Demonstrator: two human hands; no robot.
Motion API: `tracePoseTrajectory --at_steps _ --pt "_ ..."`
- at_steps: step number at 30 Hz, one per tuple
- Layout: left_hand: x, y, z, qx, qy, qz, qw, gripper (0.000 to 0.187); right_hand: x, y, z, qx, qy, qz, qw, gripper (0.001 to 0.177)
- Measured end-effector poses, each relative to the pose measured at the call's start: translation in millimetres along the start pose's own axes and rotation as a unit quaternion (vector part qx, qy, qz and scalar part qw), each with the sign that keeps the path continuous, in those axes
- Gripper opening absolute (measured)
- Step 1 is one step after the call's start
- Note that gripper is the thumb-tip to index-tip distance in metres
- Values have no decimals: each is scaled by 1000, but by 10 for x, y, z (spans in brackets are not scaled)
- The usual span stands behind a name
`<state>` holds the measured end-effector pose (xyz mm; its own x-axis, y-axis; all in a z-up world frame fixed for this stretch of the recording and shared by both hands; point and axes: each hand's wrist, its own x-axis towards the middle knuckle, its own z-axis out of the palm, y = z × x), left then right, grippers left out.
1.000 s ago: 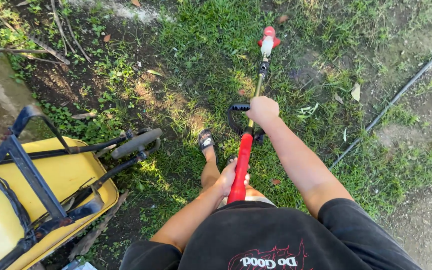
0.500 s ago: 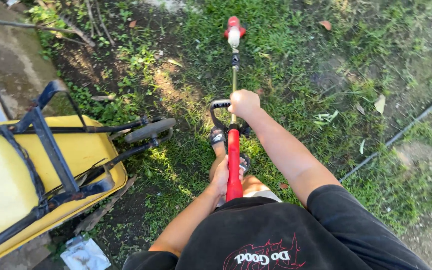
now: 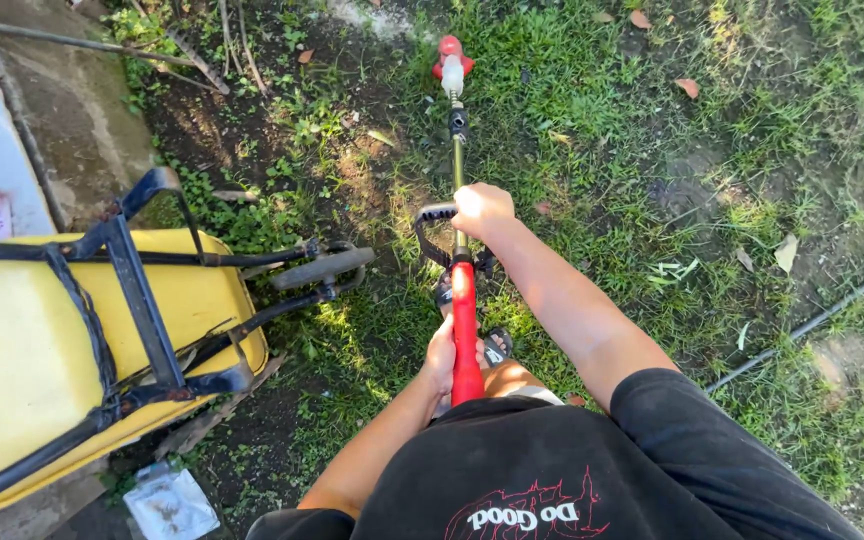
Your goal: Trimming grass in a yard using a motorized grass trimmer.
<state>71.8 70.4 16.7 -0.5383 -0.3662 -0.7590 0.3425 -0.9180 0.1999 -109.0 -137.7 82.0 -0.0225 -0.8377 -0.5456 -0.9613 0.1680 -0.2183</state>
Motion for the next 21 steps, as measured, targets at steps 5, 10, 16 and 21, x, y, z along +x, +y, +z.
tracePoseTrajectory --at_steps 5,10,16,21 --pt "149 103 211 11 10 -49 999 51 -66 328 -182 5 40 27 999 27" --pt "354 183 392 63 -31 -79 994 47 -101 720 -263 0 58 89 994 31" --pt "613 251 542 65 -57 -162 983 51 -220 1046 -426 -11 66 155 986 30" --pt "809 321 559 78 -113 -167 976 54 -194 1099 -608 -7 49 185 982 28"
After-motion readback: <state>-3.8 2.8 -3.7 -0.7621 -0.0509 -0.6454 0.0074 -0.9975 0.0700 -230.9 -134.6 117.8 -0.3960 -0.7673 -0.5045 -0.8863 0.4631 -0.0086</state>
